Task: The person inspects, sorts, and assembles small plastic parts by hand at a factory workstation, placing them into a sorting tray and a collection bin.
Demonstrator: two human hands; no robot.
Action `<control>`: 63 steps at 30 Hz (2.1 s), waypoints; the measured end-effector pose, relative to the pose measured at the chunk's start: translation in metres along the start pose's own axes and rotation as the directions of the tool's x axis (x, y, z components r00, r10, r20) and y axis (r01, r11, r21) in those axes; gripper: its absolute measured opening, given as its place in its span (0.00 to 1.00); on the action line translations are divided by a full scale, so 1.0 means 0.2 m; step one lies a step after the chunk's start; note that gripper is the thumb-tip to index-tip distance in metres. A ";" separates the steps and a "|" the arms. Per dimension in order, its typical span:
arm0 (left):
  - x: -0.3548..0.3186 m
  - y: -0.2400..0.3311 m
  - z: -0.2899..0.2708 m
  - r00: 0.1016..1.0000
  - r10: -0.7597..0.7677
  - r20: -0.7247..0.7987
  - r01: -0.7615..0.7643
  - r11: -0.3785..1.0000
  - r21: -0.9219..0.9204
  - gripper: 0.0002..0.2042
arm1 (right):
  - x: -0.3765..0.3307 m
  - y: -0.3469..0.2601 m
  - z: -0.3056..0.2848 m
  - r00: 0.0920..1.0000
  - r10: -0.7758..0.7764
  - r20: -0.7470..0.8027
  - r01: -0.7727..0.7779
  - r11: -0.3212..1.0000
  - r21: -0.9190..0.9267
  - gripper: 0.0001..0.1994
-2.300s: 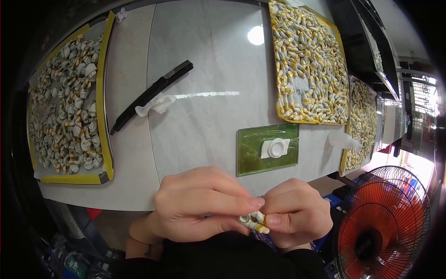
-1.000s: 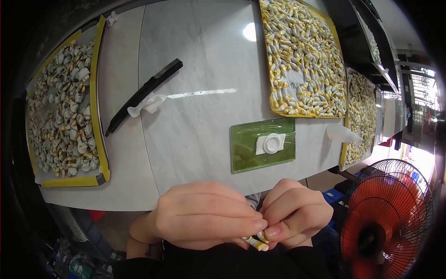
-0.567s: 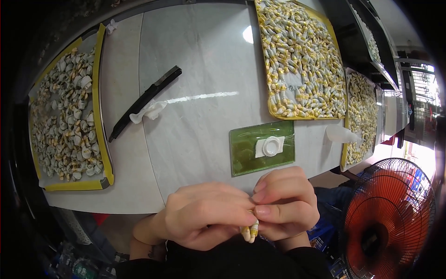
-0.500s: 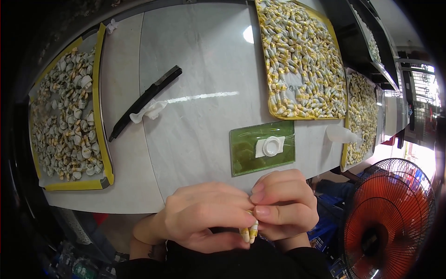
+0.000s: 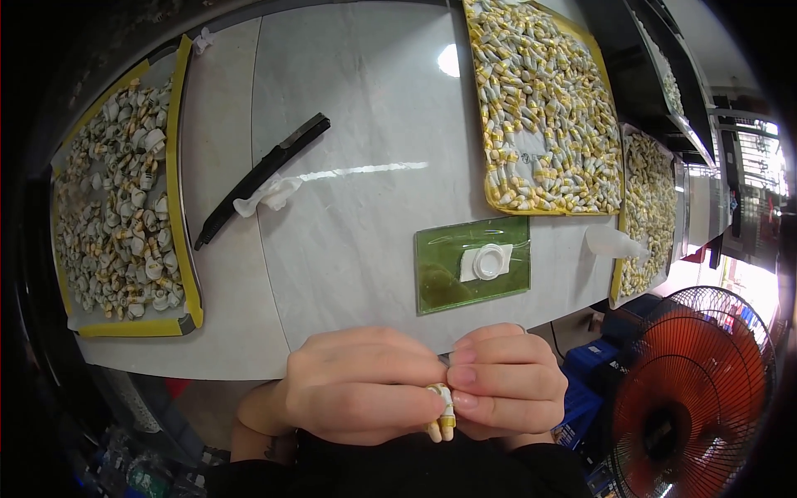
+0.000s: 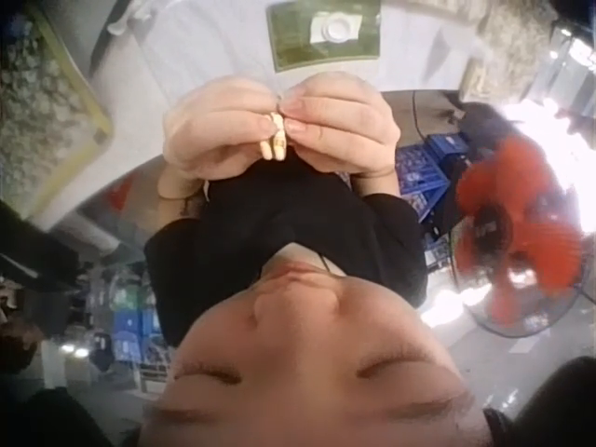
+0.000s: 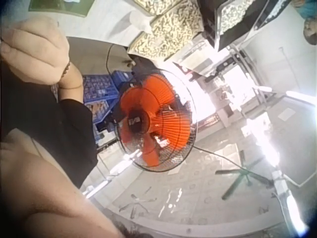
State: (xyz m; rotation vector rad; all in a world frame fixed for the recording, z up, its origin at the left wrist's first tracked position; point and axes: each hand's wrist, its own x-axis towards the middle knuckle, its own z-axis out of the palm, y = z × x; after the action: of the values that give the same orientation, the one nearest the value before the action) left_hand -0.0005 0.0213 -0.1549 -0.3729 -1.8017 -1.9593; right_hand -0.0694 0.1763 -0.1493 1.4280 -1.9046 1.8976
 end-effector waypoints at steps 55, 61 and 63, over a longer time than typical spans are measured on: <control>0.03 0.19 -0.04 0.792 -0.610 0.029 0.570 0.721 -0.394 0.10 | 0.36 0.28 -0.35 0.918 0.274 0.288 0.065 0.611 -0.789 0.07; -0.04 0.00 -0.04 0.856 -0.499 0.133 0.441 0.572 -0.691 0.14 | 0.23 0.15 -0.32 0.860 0.496 -0.118 -0.505 0.860 -0.070 0.10; -0.03 0.01 -0.04 0.821 -0.561 0.108 0.453 0.525 -0.721 0.15 | 0.16 0.11 -0.34 0.847 0.531 -0.015 -0.531 0.844 -0.069 0.11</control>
State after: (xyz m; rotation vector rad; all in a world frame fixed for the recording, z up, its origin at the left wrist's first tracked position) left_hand 0.0062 0.0142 -0.1576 0.1068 -1.0011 -3.0158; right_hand -0.1378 0.2105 -0.1295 0.9362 -2.5433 1.9909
